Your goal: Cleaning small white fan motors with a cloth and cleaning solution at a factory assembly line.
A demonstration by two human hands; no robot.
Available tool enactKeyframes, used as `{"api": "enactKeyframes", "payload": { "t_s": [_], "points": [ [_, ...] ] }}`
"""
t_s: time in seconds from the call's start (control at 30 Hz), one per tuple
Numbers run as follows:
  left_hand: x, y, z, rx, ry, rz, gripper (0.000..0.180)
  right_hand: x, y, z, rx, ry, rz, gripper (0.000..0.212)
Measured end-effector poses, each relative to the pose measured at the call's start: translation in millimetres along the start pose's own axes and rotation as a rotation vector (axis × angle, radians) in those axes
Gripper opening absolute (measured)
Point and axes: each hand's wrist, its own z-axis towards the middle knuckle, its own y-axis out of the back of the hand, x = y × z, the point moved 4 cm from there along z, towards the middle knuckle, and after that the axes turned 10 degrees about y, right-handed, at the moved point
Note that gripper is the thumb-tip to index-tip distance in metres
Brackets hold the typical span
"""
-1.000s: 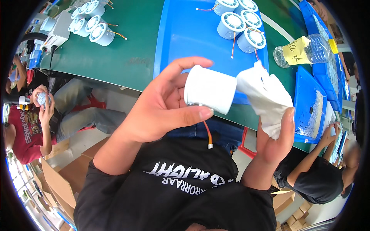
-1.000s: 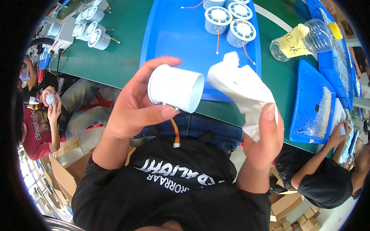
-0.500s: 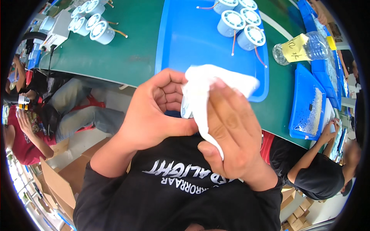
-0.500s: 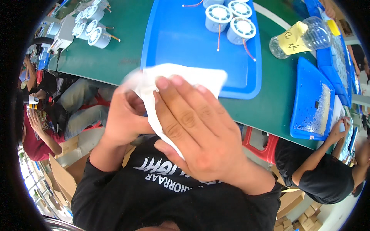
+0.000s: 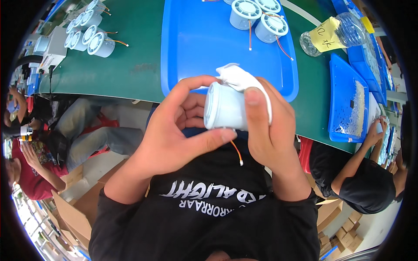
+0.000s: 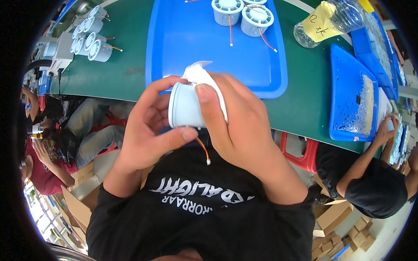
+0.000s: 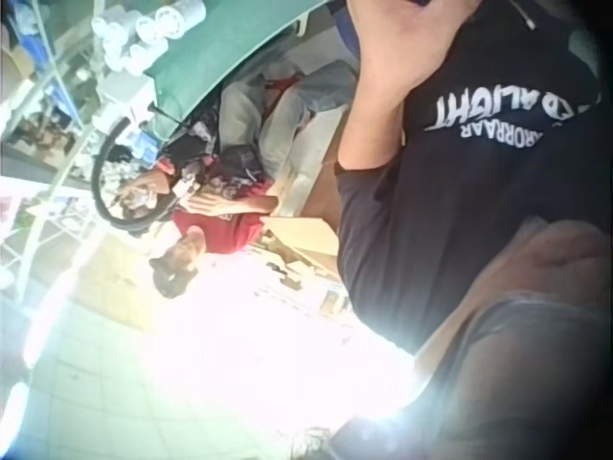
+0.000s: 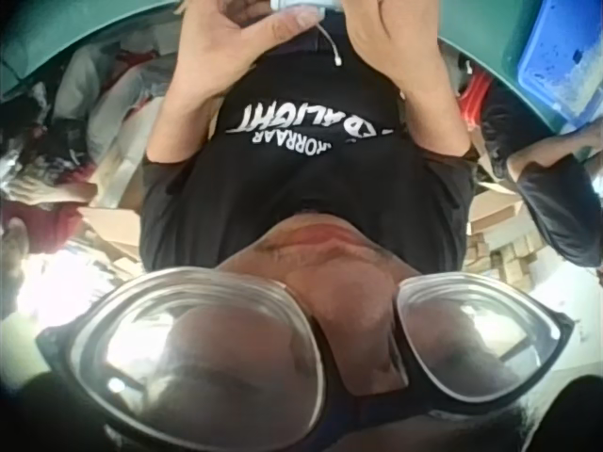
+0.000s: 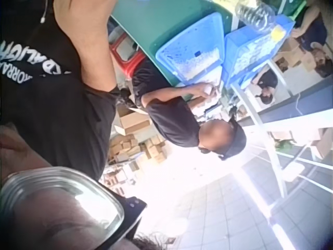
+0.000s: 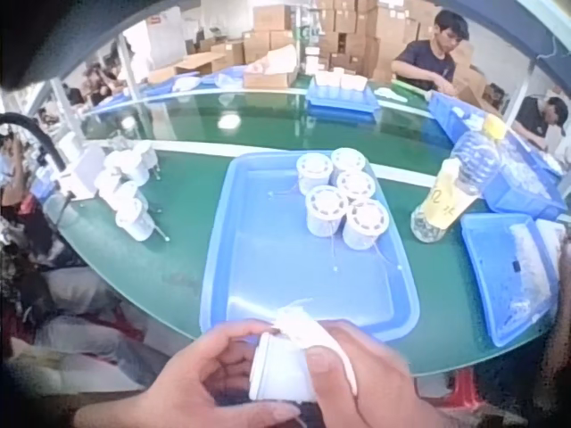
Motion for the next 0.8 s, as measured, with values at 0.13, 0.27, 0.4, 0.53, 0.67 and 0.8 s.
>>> {"api": "enactKeyframes", "payload": {
  "t_s": [0.13,0.27,0.4,0.53,0.67,0.8],
  "points": [
    [11,10,11,-0.037,0.006,-0.064,0.062,8,-10,-12,0.073,0.140,-0.357,0.038],
    [1,9,3,-0.056,-0.044,-0.087,0.064,34,-8,-14,0.166,0.283,-0.519,0.047],
    [-4,-1,-5,0.004,-0.228,0.197,0.070,-3,5,-13,0.185,-0.389,0.349,0.038],
    [-12,-3,6,-0.012,-0.483,0.696,0.075,-6,14,-13,0.027,-0.220,0.138,0.033],
    [-6,-13,2,-0.004,-0.110,0.196,0.074,0,16,3,-0.075,0.212,-0.339,0.023],
    [-8,-19,4,0.008,0.051,-0.133,0.068,-1,10,4,-0.060,0.224,-0.413,0.023]
  ]
}}
